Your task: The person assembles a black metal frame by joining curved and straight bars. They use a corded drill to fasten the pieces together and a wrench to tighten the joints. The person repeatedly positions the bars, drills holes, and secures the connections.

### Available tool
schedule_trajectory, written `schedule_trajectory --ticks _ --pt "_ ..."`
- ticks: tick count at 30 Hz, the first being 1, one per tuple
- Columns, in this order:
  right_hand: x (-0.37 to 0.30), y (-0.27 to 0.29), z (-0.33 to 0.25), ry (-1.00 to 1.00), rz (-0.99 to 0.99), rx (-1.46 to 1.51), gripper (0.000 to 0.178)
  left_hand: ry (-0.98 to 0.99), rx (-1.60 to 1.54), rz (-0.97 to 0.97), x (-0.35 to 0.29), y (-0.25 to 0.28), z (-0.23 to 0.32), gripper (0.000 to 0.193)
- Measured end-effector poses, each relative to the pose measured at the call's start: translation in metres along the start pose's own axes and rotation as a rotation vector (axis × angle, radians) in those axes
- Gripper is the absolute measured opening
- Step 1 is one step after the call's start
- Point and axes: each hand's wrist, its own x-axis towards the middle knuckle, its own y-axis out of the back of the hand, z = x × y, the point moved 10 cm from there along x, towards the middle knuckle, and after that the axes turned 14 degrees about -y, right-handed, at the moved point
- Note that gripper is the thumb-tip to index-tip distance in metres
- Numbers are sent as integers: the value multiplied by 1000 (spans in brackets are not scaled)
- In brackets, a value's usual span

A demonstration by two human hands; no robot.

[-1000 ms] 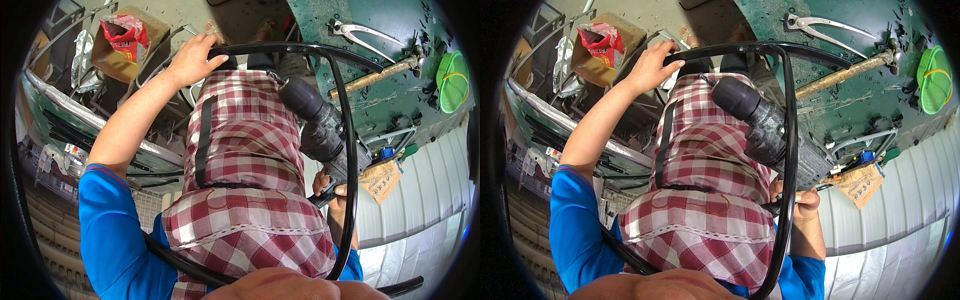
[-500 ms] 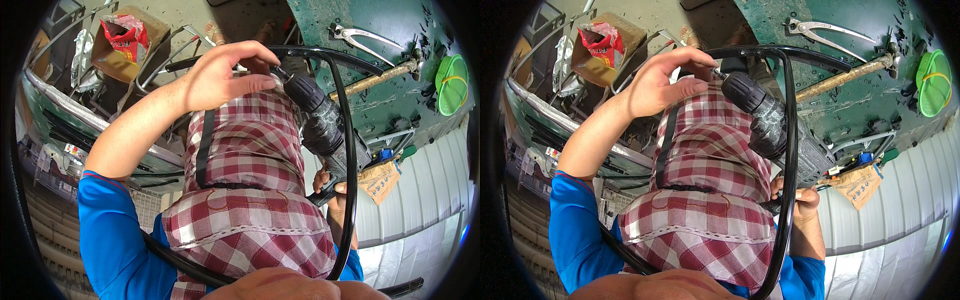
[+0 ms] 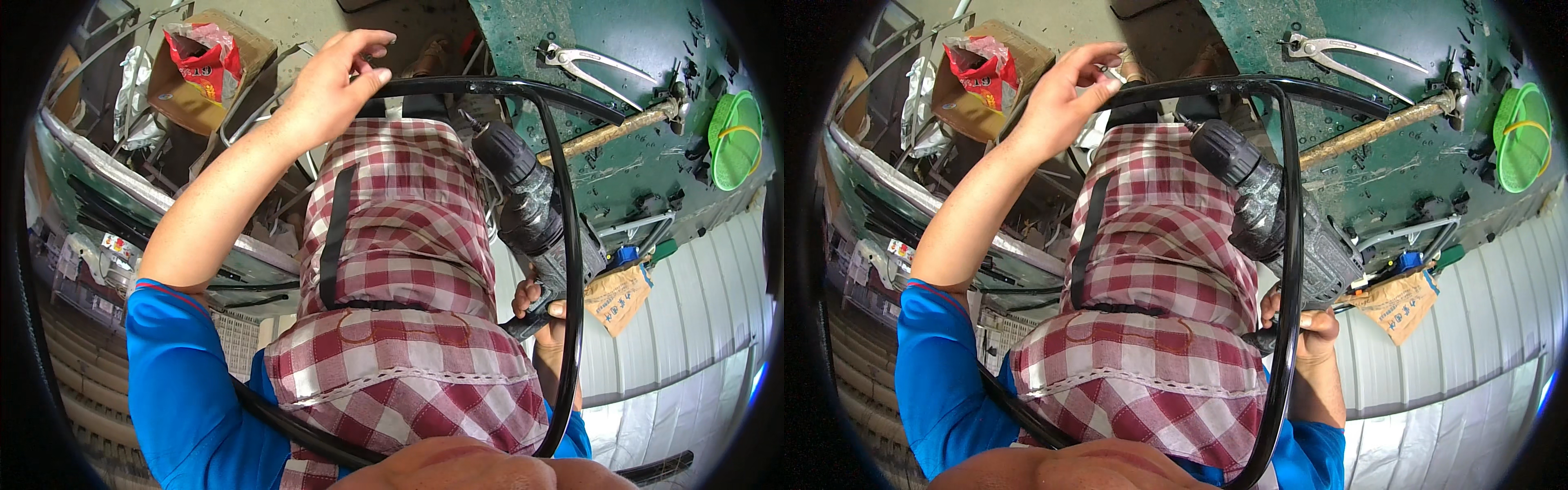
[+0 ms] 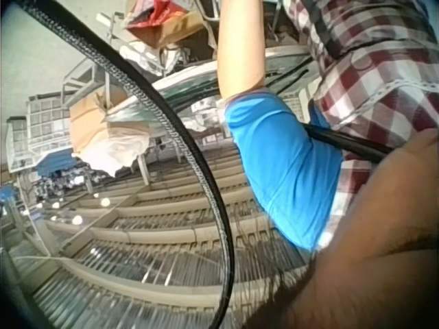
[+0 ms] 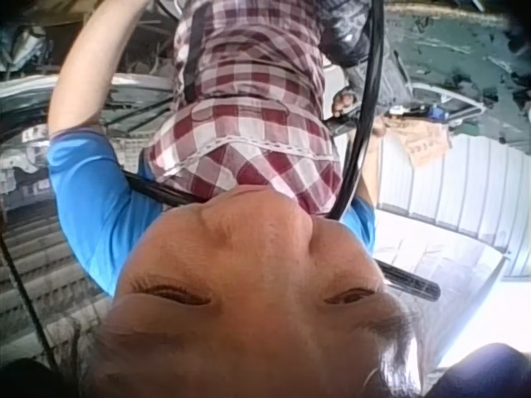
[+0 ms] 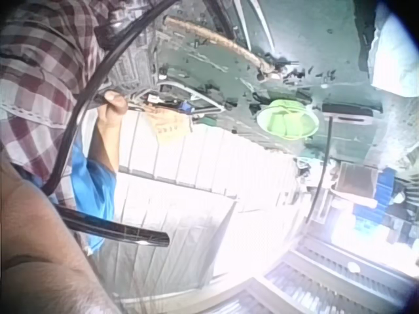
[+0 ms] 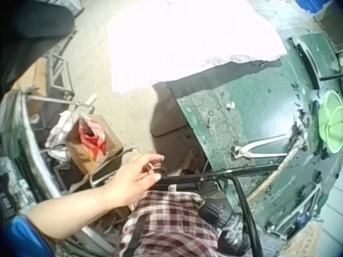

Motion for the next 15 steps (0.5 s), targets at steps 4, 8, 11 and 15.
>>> schedule_trajectory --ticks 4,8,11,15 --pt "0 1 2 8 3 9 43 39 164 -79 -10 -11 -12 37" --pt "-1 -1 2 13 13 -10 41 -14 316 -79 -19 -10 -19 37" --pt "-1 1 3 14 9 -9 41 3 360 -66 -20 -6 -31 34" --pt "-1 1 4 7 -15 15 40 20 339 4 -21 4 -46 25"
